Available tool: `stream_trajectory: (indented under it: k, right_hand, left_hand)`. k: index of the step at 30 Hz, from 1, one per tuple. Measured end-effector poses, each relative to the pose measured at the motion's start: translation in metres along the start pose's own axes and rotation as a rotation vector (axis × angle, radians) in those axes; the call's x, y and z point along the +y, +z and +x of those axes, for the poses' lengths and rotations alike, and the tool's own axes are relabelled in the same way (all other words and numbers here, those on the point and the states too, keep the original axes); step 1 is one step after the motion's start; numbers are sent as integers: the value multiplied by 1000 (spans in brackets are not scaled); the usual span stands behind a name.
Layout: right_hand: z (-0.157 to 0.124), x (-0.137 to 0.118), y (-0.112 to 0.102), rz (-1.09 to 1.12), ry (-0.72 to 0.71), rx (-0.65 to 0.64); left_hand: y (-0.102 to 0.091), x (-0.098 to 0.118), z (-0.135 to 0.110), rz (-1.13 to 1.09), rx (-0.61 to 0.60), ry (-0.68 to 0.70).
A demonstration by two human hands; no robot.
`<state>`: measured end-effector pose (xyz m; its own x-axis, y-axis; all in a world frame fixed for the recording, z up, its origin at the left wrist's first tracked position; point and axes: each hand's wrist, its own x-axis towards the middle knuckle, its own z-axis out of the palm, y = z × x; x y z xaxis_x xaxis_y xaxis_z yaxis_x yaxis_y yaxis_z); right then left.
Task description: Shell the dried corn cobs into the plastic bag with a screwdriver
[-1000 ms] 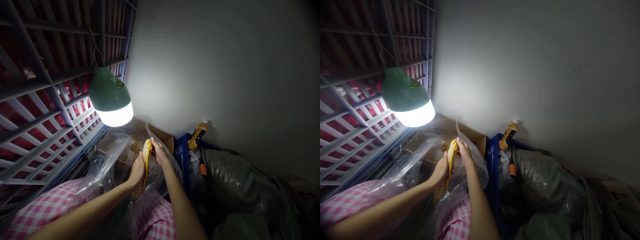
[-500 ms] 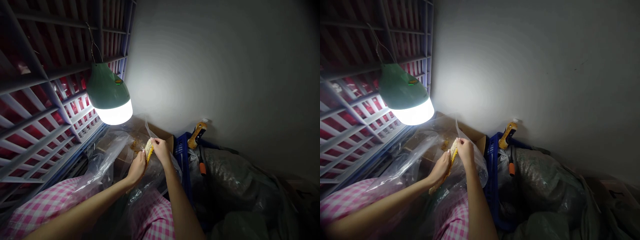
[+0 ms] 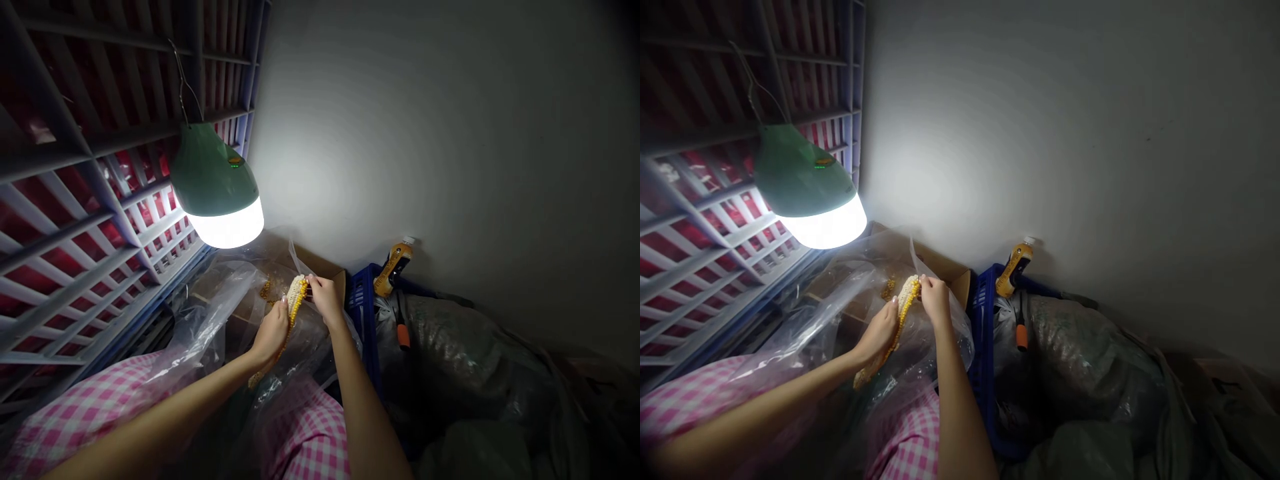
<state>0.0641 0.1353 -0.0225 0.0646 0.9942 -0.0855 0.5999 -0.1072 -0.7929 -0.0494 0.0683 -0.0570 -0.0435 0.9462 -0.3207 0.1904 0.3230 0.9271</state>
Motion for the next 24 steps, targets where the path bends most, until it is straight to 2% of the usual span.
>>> stream_trajectory:
  k: [5, 11, 16, 24]
  right_hand:
    - [-2, -5, 0, -33, -95, -35]
    - [-5, -16, 2, -343, -217, -35]
    - [-9, -23, 17, -516, -187, -29]
    - [-11, -22, 46, -591, -104, 13]
  left_hand:
    - [2, -1, 4, -46, -2, -16]
    - [2, -1, 5, -53, 1, -15]
    - [1, -5, 5, -29, 34, -23]
    - [-1, -11, 6, 37, 53, -78]
